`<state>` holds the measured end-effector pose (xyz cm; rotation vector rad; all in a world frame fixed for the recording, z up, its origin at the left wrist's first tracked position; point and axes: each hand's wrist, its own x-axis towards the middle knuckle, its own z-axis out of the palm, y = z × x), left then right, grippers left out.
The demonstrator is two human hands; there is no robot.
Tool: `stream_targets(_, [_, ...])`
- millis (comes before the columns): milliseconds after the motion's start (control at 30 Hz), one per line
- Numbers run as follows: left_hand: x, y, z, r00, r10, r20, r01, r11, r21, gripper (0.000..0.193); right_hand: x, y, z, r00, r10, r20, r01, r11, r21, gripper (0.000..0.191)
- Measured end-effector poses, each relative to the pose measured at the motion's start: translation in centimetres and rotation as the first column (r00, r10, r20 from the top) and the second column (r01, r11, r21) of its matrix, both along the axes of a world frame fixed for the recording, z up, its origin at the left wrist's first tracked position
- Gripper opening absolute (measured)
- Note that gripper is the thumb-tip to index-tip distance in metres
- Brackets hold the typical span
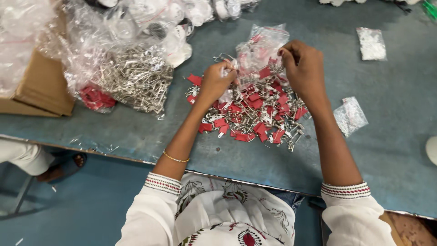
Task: The person sits at a workbench and packs metal safety pins with red paper tags into small clear plastic bags by hand, filling one bag at a time and setting filled bags aside on the table.
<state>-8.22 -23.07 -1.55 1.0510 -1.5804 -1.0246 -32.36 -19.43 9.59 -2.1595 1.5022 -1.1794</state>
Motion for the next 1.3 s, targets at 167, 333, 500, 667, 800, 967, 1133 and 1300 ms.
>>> stream_targets(167, [0.2,0.3,0.7,0.972,0.207,0.109,-0.211,0.977,0.029,0.015,1.4,-0.5,1.7,0.999,0.049,-0.015,-0.048,0.999,0.021,0.013])
stream_targets(333, [0.4,0.2,1.1,0.98,0.188,0.071,-0.195,0.975,0.11,0.015,2.1,-0.4,3.6,0.986,0.083,-0.146,-0.09,0.995,-0.043,0.01])
stream_targets(500, [0.7,0.2,1.5,0.983,0.182,0.033,-0.185,0.976,0.118,0.016,2.5,0.5,5.0,0.98,0.111,-0.167,-0.126,0.989,-0.081,0.008])
stream_targets(667, [0.9,0.2,1.7,0.977,0.195,0.087,-0.203,0.974,0.1,0.016,3.2,1.4,5.9,0.965,0.116,-0.234,-0.167,0.963,-0.213,0.006])
stream_targets(800, [1.0,0.1,1.7,0.989,0.147,-0.018,-0.146,0.989,0.018,0.019,2.8,2.3,7.9,0.948,0.033,-0.316,-0.15,0.923,-0.354,0.005])
stream_targets(967, [1.3,0.5,2.1,0.866,-0.277,-0.416,0.251,0.961,-0.116,0.043,3.4,3.4,7.7,0.984,0.162,0.079,-0.15,0.978,-0.146,0.005])
stream_targets(1133, [0.2,1.2,1.5,0.708,-0.35,-0.614,0.479,0.876,0.053,0.06,3.4,4.6,4.7,0.876,0.267,0.401,-0.322,0.944,0.074,0.013])
stream_targets(1300, [-0.1,-0.1,-0.4,0.6,-0.218,-0.77,0.469,0.875,0.117,0.047,4.0,5.8,3.6,0.871,0.25,0.423,-0.353,0.917,0.185,0.008])
